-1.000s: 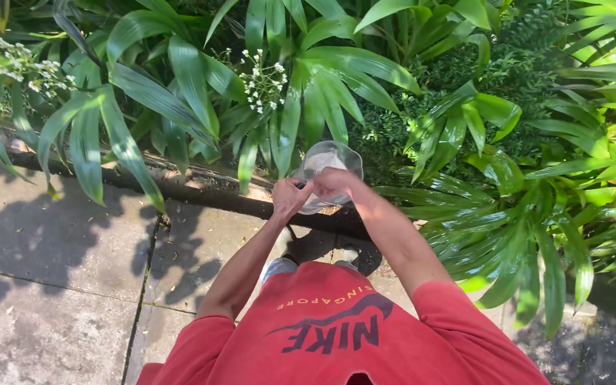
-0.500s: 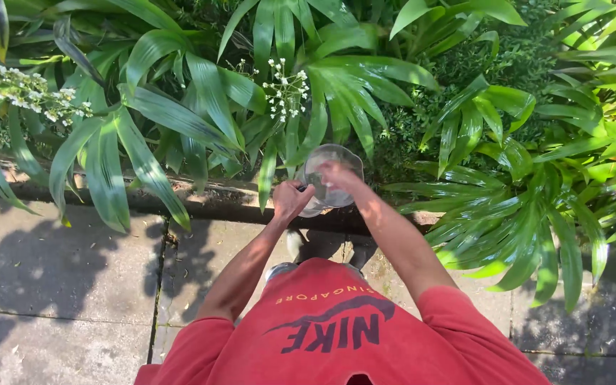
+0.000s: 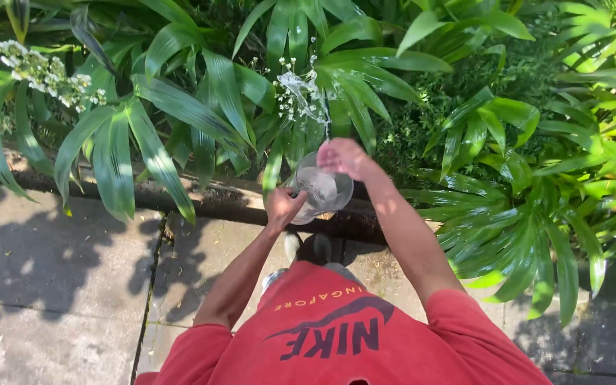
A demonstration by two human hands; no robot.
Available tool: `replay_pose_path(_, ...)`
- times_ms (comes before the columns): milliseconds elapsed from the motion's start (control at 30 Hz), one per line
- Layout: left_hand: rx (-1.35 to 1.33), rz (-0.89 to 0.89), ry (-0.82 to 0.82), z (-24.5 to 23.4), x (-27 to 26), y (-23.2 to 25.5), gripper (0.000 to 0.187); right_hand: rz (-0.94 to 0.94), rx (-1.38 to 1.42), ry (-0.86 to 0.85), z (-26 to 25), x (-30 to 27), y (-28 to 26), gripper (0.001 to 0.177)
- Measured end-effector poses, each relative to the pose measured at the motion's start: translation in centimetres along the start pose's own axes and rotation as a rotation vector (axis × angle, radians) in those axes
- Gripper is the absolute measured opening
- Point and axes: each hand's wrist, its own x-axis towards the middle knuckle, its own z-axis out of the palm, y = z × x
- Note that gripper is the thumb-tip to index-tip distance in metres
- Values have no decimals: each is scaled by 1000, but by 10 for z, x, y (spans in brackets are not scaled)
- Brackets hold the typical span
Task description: Watering a potted plant with a pitcher and refilling it at an outdoor tap.
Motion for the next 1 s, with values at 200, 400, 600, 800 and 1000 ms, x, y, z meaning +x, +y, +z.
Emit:
replay_pose_path(200, -51, -3, 33, -5, -20, 0, 44, 208, -204, -128, -5, 118, 167, 12)
replay_pose_path(400, -17, -50, 88, -4, -16, -14, 52, 179, 78, -280, 65, 3, -2, 22)
replay_pose_path(600, -4, -162, 95, -11, -27, -3, 48, -45, 96, -170, 35, 13, -17, 27)
replay_pose_path(800, -47, -180, 161, 2, -41, -9, 44, 279, -332, -219, 27, 89, 127, 25)
replay_pose_path(1000, 14, -177, 95, 11, -42, -7, 50, 351, -130, -565, -6, 125, 164, 22)
